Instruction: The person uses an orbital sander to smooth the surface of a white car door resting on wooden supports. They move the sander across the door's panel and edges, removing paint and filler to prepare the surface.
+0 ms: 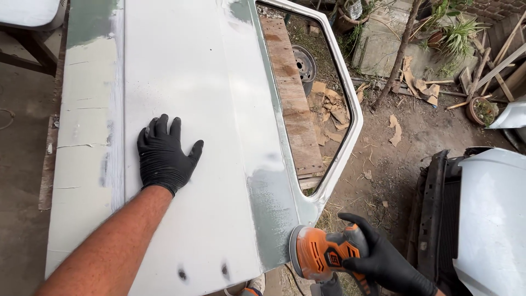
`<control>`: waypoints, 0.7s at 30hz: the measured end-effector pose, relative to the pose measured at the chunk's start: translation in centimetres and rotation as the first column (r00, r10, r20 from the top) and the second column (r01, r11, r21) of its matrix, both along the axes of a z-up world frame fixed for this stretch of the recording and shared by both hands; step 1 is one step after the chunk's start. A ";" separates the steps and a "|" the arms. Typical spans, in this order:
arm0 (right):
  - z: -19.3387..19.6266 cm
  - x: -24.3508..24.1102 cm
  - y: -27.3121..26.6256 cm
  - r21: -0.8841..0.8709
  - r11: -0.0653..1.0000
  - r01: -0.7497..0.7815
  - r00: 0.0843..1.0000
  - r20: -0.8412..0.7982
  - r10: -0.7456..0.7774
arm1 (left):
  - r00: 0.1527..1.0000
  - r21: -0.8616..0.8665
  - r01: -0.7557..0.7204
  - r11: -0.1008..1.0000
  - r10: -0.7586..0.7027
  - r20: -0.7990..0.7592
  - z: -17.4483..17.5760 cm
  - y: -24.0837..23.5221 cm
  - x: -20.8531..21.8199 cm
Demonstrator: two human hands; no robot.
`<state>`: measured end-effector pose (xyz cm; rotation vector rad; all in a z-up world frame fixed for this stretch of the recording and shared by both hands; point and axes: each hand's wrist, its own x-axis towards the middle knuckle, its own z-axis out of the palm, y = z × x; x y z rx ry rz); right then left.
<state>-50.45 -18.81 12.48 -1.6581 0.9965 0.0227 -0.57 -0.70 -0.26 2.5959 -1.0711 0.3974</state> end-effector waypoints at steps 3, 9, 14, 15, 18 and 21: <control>0.9 2.7 -1.0 0.089 0.994 0.058 0.998 -0.006 -0.058 | 1.000 0.007 -0.005 1.000 0.005 0.012 0.0 -0.1 0.2; 2.0 12.2 -7.0 0.078 0.992 0.102 0.993 0.060 -0.106 | 0.971 0.207 -0.017 0.978 0.066 -0.228 0.7 -0.2 0.3; 1.0 13.8 -9.5 0.106 0.986 0.127 0.985 0.106 -0.139 | 0.971 0.226 -0.014 0.974 0.068 -0.229 1.3 0.1 0.1; 0.8 13.3 -9.7 0.105 0.986 0.132 0.986 0.092 -0.141 | 0.968 0.223 -0.015 0.975 0.069 -0.239 1.4 -0.1 0.0; 1.2 9.0 -6.1 0.144 0.976 0.162 0.986 0.017 -0.166 | 0.971 0.243 -0.018 0.970 0.075 -0.227 1.0 -0.1 0.3; -0.7 2.9 -4.0 0.358 0.933 0.028 0.972 0.207 -0.108 | 1.000 -0.023 0.030 0.999 -0.030 0.002 0.3 0.2 0.1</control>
